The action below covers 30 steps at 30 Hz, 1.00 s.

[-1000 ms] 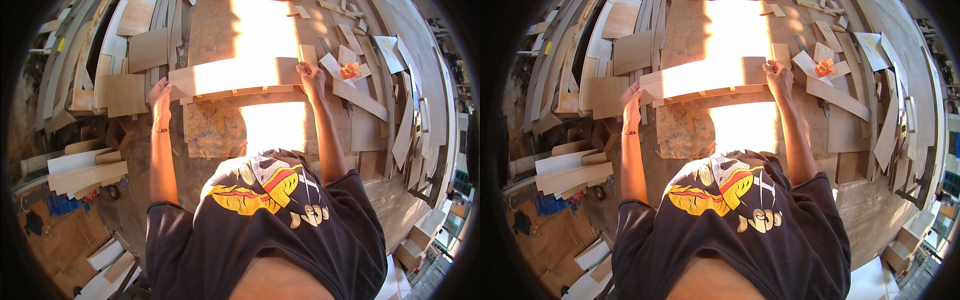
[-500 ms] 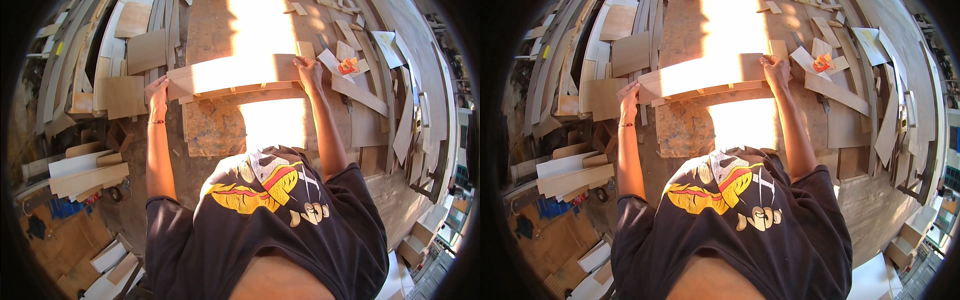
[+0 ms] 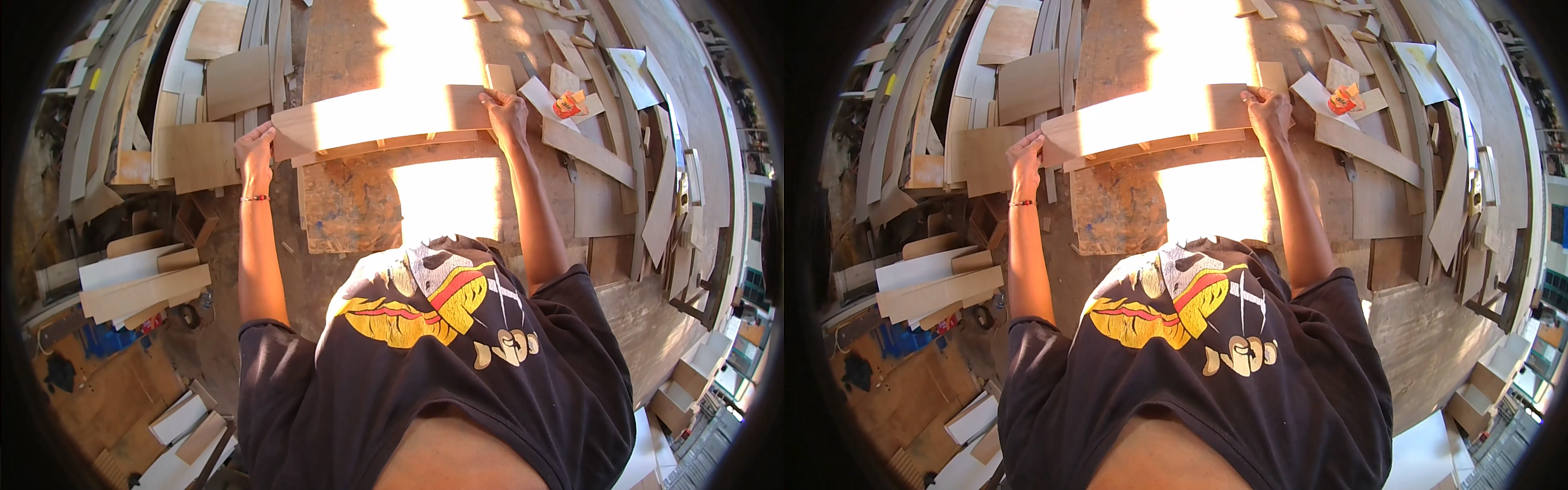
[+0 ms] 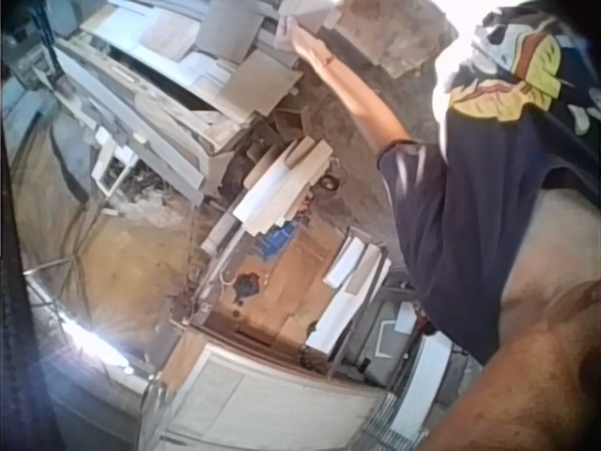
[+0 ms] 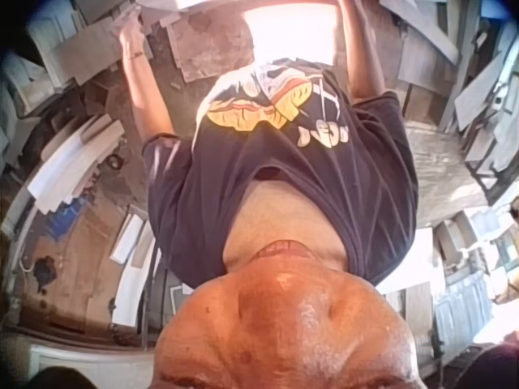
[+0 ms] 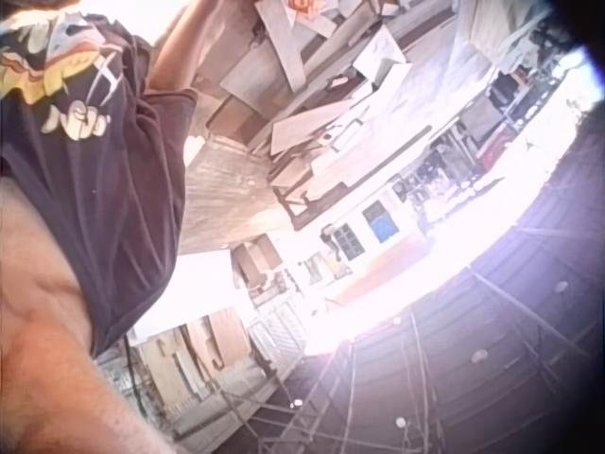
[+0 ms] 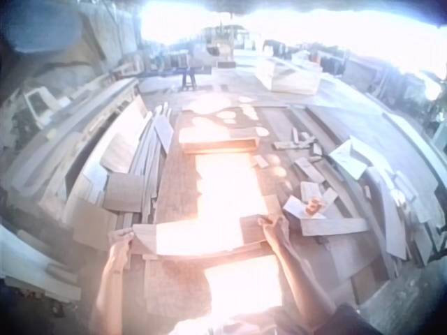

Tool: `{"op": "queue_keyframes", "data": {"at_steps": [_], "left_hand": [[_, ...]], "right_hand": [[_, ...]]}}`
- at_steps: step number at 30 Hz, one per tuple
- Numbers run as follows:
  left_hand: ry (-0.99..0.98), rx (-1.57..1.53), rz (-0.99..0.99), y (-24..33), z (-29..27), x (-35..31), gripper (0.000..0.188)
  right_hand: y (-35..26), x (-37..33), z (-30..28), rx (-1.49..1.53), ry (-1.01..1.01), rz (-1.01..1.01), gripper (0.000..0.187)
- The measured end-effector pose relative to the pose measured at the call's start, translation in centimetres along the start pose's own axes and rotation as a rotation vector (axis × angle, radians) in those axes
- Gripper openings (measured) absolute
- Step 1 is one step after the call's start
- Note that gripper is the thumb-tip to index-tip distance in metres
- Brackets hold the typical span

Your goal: The person applies glue to the edges of wooden boards and joins them together to assemble a wooden organizer with several compartments.

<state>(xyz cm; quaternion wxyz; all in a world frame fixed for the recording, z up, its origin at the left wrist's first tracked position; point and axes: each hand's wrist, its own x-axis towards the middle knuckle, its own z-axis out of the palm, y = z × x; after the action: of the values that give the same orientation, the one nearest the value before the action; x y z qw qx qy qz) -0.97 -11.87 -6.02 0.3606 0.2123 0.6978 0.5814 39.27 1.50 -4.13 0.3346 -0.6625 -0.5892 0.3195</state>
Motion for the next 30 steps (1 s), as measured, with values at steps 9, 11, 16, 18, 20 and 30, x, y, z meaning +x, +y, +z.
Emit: {"op": "queue_keyframes", "data": {"at_steps": [9,11,16,18,20,30], "left_hand": [[0.028,0.076,0.066,-0.3,0.1,0.0,0.020],[0.034,0.077,0.061,0.3,0.3,-0.8,0.020],[0.051,-0.015,0.001,0.4,0.2,-0.9,0.019],[0.039,-0.042,-0.025,0.4,0.1,-0.8,0.019],[0.022,-0.069,-0.042,0.6,0.1,-0.9,0.018],[-0.014,-0.018,-0.054,0.9,0.3,-1.1,0.020]], "right_hand": [[2.4,1.3,0.4,-0.069,0.013,-0.163,0.028],[1.3,0.6,0.2,-0.059,-0.006,-0.143,0.028],[1.6,1.1,0.2,-0.032,-0.042,0.015,0.028],[1.6,1.1,0.3,-0.025,-0.039,0.012,0.027],[1.5,1.1,0.3,-0.032,-0.041,0.009,0.027],[3.0,1.3,0.4,-0.102,-0.029,-0.071,0.029]]}}
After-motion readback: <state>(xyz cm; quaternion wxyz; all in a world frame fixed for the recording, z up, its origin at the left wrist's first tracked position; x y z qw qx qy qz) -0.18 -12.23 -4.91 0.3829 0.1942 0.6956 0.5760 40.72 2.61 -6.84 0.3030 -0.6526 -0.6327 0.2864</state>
